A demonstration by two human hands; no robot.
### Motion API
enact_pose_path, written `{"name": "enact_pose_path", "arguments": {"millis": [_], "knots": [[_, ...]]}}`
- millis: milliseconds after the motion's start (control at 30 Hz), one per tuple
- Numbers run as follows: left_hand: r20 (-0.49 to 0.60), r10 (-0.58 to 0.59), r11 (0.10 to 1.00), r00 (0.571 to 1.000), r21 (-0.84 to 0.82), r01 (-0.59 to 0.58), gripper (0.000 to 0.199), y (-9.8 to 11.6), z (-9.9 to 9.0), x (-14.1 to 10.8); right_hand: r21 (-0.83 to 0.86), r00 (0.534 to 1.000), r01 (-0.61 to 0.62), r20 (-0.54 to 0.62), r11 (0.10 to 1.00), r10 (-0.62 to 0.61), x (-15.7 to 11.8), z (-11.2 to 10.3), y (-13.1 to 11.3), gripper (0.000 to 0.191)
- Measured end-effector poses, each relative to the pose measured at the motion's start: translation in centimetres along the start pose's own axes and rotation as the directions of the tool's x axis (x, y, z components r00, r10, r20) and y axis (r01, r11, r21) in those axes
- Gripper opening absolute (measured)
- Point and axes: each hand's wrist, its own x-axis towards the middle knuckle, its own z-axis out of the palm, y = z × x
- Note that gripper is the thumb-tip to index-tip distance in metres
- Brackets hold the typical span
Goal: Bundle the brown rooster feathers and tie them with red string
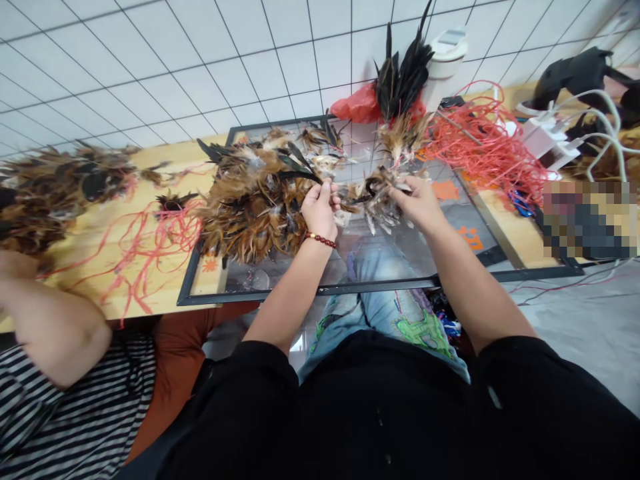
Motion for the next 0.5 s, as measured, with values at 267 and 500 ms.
{"name": "enact_pose_path", "arguments": {"millis": [267, 500], "knots": [[0.006, 0.05, 0.994, 0.999, -0.093, -0.049, 0.014, -0.1, 0.0, 0.2, 0.16, 0.962, 0.068, -0.271, 0.985, -0.023, 0.7, 0.0, 1.2, 0.022], [-0.045, 0.102, 0.989, 0.994, -0.107, -0.106, 0.019, 0.7, -0.3, 0.7, -0.197, 0.895, 0.262, -0.316, 0.945, -0.314, 0.0, -0.3, 0.6, 0.021]]}}
